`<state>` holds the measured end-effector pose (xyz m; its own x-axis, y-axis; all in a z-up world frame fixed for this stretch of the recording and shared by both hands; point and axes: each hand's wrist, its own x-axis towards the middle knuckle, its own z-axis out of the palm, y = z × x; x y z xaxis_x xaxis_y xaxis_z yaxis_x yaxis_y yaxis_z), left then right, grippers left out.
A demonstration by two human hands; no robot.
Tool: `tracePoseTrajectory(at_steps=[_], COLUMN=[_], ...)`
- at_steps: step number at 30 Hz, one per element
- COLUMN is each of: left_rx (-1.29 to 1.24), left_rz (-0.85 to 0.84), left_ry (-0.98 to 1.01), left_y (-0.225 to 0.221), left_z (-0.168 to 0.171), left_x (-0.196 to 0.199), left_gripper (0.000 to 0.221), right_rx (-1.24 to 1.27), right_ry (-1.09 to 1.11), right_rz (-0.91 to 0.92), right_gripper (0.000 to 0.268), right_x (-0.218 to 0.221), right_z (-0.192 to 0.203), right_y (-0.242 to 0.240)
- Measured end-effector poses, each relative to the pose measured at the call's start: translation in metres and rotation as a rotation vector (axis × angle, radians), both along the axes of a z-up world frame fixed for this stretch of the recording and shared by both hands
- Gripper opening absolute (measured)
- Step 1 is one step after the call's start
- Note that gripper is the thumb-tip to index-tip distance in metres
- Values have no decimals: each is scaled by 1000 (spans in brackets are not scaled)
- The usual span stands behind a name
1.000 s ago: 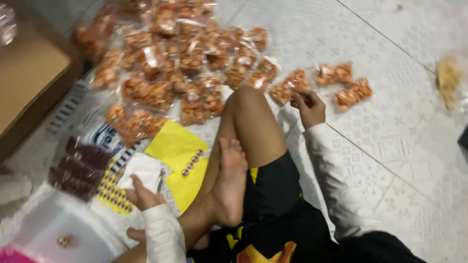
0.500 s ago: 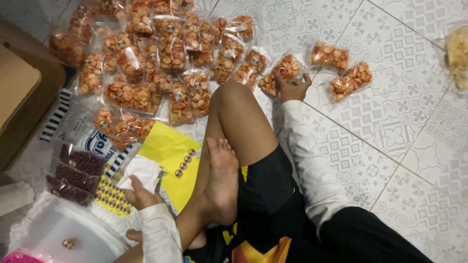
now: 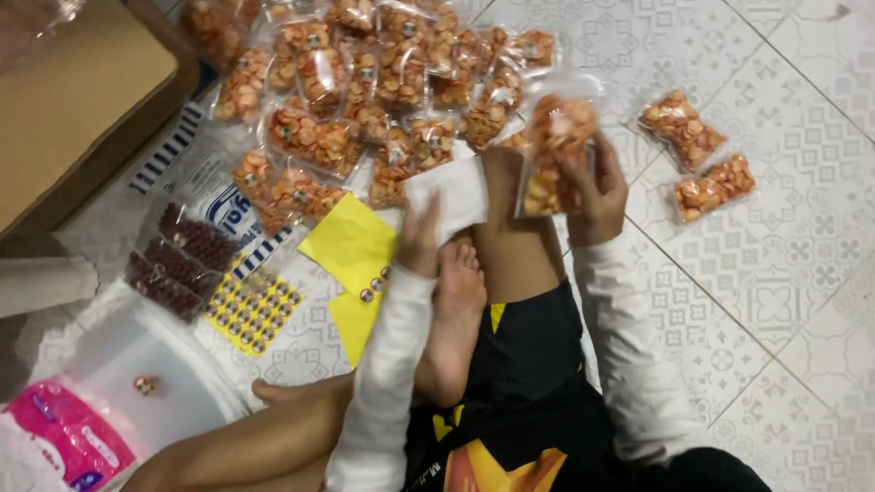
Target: Manually applying stickers to individual snack bags and organizing them while sitting on the floor.
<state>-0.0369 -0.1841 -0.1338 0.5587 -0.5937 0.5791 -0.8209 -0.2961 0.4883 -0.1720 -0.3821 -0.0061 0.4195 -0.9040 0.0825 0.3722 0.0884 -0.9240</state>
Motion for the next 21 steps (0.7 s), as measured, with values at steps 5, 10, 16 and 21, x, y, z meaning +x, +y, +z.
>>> tracePoseTrajectory(at_steps=[5, 10, 16, 21], left_rx=[-574, -540, -483, -583], left_rz=[-347, -228, -44, 296], left_ry=[1207, 1294, 1208, 1189], left_y=[-67, -35, 54, 129], left_z=[149, 149, 151, 159], left_x=[-23, -8, 14, 2], left_gripper=[55, 59, 53, 42], right_rx=[-169, -107, -93, 92], right_ry=[82, 90, 71, 6], right_rz=[154, 230, 385, 557], right_gripper=[55, 40, 21, 14], right_x=[13, 20, 76, 119], right_z=[-4, -3, 19, -5], right_y=[38, 48, 109, 170])
